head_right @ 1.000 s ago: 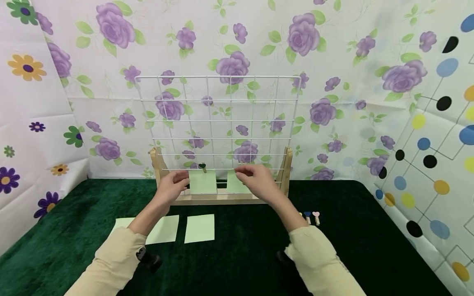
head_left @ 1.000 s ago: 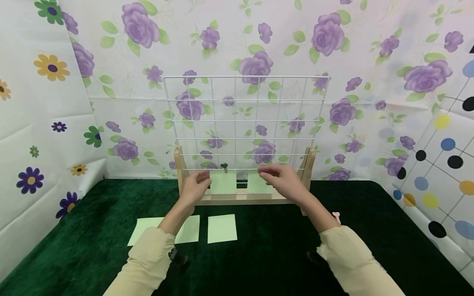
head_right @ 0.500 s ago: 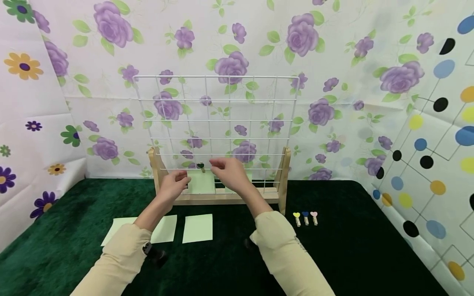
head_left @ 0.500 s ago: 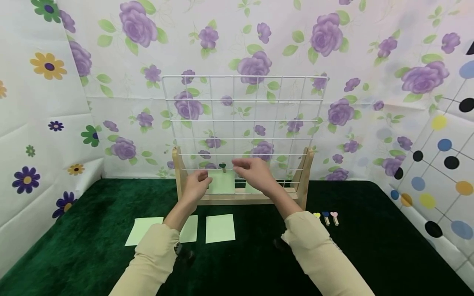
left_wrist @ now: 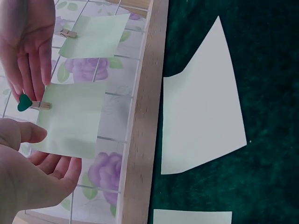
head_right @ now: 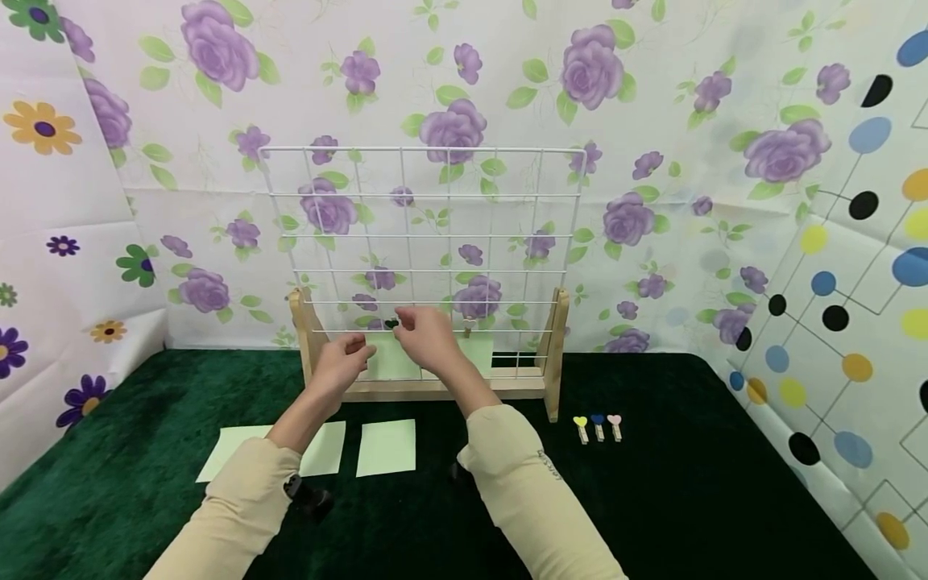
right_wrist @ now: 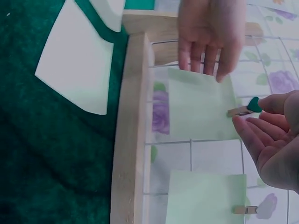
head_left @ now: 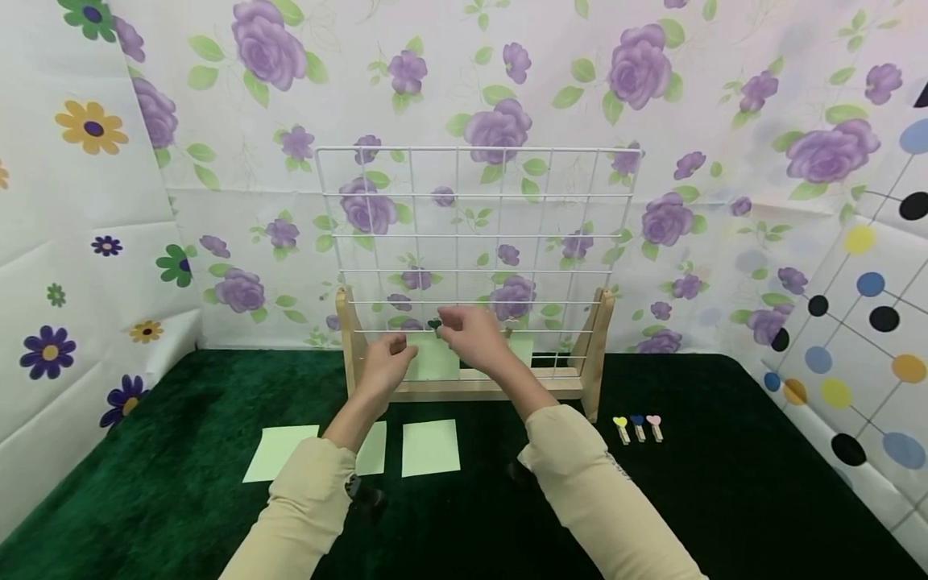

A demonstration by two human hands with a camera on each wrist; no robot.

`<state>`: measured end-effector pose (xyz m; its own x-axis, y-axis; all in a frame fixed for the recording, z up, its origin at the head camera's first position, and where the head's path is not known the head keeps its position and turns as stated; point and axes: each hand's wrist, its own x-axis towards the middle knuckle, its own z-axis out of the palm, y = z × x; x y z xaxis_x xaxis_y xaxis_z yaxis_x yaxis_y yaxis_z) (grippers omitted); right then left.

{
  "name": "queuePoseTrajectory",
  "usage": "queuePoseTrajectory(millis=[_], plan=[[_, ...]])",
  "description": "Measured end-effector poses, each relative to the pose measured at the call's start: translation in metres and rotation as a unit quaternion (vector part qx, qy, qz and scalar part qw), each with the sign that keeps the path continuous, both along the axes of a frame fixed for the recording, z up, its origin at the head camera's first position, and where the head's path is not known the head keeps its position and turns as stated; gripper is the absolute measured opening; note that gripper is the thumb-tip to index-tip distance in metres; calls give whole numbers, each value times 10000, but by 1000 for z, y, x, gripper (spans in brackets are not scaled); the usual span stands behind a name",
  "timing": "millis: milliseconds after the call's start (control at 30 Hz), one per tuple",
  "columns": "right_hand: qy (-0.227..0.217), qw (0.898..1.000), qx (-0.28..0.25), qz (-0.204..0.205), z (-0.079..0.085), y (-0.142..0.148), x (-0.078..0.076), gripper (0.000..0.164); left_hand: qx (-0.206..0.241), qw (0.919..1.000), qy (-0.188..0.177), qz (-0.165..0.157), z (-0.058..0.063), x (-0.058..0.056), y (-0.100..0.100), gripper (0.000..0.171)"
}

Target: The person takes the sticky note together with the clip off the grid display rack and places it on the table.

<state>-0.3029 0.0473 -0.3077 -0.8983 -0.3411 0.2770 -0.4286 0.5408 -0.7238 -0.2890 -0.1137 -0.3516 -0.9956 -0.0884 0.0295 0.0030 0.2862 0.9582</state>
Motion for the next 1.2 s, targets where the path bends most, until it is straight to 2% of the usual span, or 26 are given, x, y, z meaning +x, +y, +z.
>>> queuePoseTrajectory(millis=[300, 433, 633, 867, 1000, 1200], plan=[[138, 9998, 63, -136, -5, -14, -1, 42, -92, 9998, 103, 120, 0, 5, 4, 45], [247, 9990, 55, -361, -8, -18, -3, 39, -42, 9994, 266, 239, 0, 7, 5, 40], [456, 9968, 385, -535, -7, -18, -5, 31, 26, 9978, 525, 402, -3, 7, 6, 35], [658, 9946, 524, -606, -5, -17, -11, 20, 55, 9960, 789, 408, -2, 4, 7, 27], [1036, 9920, 459, -561, -11, -17, -14, 17, 21, 9958, 811, 414, -3, 5, 6, 24], [1708, 9828, 240, -652, -22, -16, -16, 12, -82, 9960, 799, 396, -4, 7, 7, 23]])
